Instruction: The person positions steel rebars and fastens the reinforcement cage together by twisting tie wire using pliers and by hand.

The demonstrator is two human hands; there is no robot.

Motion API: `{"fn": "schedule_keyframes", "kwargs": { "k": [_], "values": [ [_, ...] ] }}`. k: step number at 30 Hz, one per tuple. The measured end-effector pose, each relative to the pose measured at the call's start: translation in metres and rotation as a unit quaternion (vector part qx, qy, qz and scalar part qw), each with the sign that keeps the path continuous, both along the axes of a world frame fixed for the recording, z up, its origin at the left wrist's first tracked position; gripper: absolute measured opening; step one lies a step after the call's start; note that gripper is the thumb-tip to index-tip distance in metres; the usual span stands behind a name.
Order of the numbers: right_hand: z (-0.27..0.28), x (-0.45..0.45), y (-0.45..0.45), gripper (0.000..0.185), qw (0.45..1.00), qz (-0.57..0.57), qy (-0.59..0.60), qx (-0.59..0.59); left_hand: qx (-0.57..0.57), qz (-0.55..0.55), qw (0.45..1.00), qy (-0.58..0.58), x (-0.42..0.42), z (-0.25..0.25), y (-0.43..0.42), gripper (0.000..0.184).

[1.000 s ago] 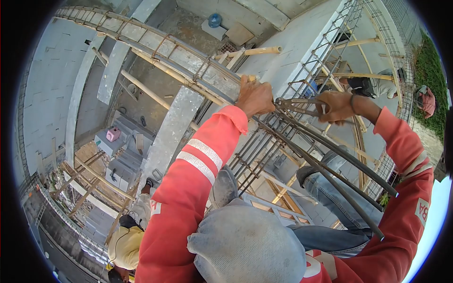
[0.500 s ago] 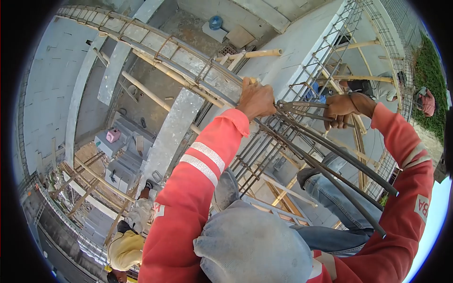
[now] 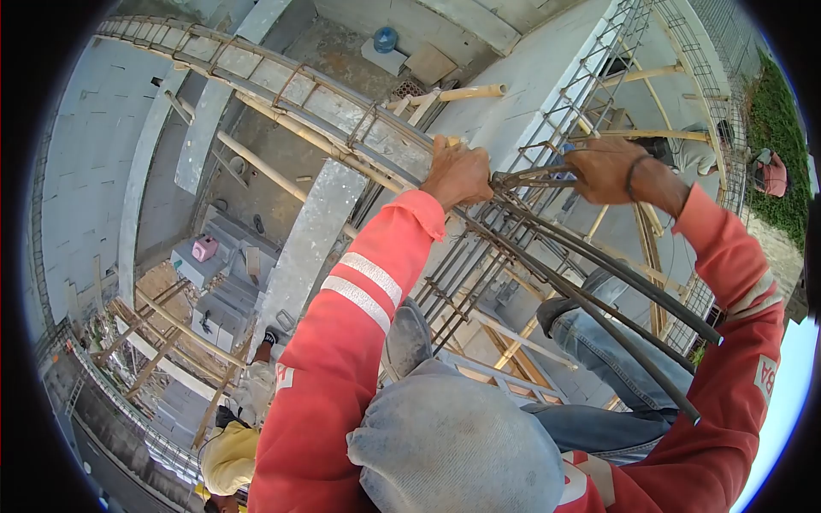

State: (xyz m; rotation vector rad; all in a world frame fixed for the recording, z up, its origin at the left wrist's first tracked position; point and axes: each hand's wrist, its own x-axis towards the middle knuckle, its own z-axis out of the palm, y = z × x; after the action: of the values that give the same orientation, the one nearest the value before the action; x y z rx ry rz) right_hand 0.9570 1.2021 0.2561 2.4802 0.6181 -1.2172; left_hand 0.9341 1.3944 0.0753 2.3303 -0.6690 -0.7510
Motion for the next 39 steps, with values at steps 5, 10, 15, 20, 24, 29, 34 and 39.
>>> {"fn": "schedule_keyframes", "kwargs": {
  "k": [5,10,15,20,24,29,34,39],
  "values": [
    [-0.051,-0.054,-0.06,0.021,0.974,-0.18,0.049,0.127,-0.01,0.028,0.998,-0.047,-0.004,-0.011,-0.004,0.019],
    [-0.064,-0.005,-0.086,0.029,0.758,-0.511,0.4,0.071,-0.002,0.019,0.999,-0.039,-0.004,-0.006,-0.002,0.018],
    [-0.042,-0.014,-0.065,0.043,0.998,0.055,0.005,-0.031,0.006,0.01,1.0,-0.015,-0.002,0.0,-0.003,0.018],
    [-0.024,-0.016,-0.063,0.045,0.974,0.118,-0.176,0.077,0.004,0.032,0.998,-0.055,-0.004,-0.004,-0.004,0.013],
    [-0.035,-0.014,-0.07,0.04,1.0,0.012,0.007,0.004,0.022,0.016,0.999,-0.041,-0.003,0.0,-0.002,0.023],
    [-0.049,-0.019,-0.082,0.034,0.965,0.152,-0.199,0.08,0.011,0.005,1.0,-0.022,-0.001,0.006,-0.002,0.025],
    [-0.048,-0.023,-0.079,0.028,0.95,0.177,-0.236,0.104,0.002,0.035,0.998,-0.058,-0.005,-0.014,-0.007,0.018],
    [-0.052,-0.039,-0.091,0.026,0.915,0.219,-0.317,0.119,0.002,0.015,0.999,-0.03,-0.003,-0.007,-0.002,0.026]
  ]
}}
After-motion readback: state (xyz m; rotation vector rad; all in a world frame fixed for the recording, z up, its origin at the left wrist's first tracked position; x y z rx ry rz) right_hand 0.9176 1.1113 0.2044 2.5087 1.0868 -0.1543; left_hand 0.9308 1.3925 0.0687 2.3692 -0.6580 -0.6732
